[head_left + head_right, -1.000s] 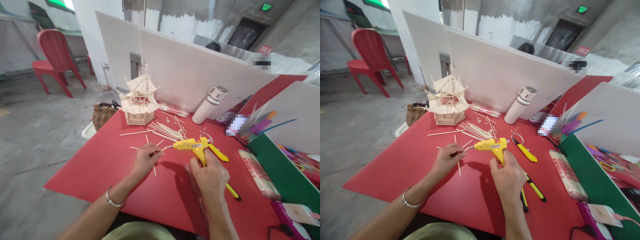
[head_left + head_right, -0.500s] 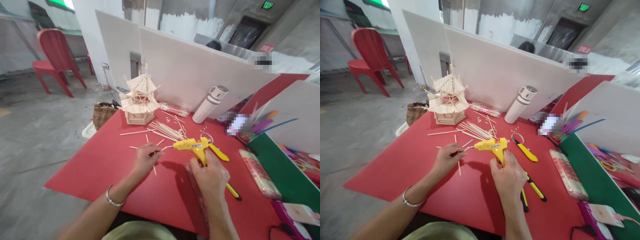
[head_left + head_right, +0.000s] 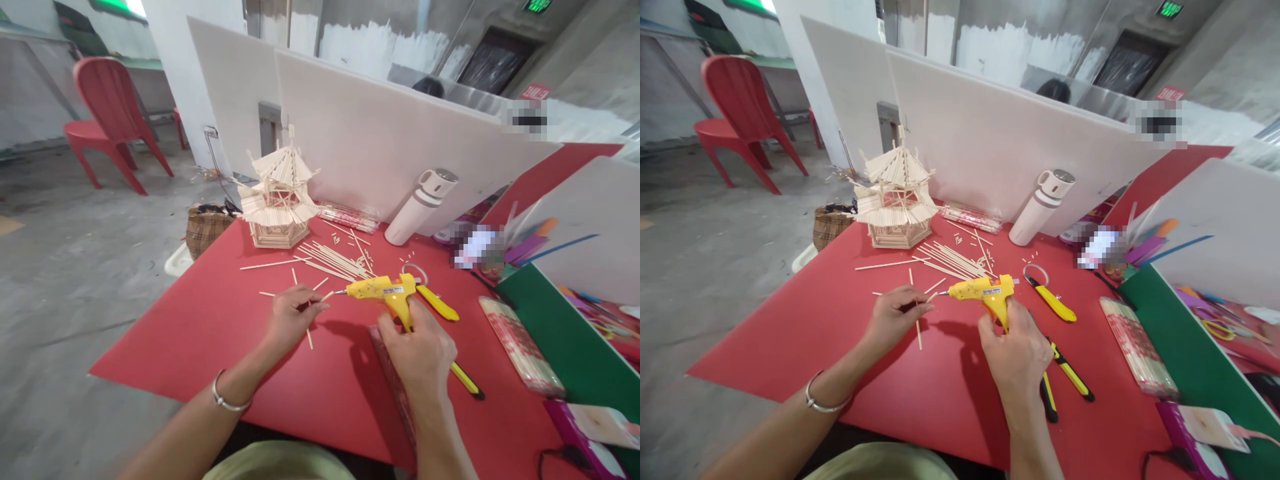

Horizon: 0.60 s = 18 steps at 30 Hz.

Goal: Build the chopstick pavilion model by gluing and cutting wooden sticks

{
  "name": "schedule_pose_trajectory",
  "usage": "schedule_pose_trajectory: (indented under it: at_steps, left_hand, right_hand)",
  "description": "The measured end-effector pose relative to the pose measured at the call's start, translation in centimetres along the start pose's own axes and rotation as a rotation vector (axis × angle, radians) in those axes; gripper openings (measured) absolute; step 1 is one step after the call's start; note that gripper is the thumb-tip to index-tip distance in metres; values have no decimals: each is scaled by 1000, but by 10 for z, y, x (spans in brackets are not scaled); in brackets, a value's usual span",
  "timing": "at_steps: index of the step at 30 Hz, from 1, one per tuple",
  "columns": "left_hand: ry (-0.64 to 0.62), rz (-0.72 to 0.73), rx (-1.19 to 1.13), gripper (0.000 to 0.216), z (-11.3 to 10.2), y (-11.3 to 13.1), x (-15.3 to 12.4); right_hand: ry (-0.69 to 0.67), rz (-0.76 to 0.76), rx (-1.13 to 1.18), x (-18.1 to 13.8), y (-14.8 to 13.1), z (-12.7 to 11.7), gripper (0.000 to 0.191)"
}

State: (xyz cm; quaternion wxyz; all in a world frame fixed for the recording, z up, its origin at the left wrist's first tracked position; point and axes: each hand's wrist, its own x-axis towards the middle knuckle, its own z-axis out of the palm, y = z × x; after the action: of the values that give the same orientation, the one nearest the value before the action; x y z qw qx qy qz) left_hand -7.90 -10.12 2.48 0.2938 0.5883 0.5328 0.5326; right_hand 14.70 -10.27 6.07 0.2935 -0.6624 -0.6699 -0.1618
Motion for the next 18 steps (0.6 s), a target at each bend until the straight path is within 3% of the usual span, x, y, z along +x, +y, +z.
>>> schedule_pose_trajectory:
  at_steps: [12, 18]
  left_hand:
    - [-42, -34, -3, 12, 3, -4, 0]
    - [-24, -50, 29, 13, 4, -4, -1]
  right_hand:
    - [-16, 20, 62, 1, -3, -1, 27]
    - [53, -44, 29, 0, 1, 2, 29]
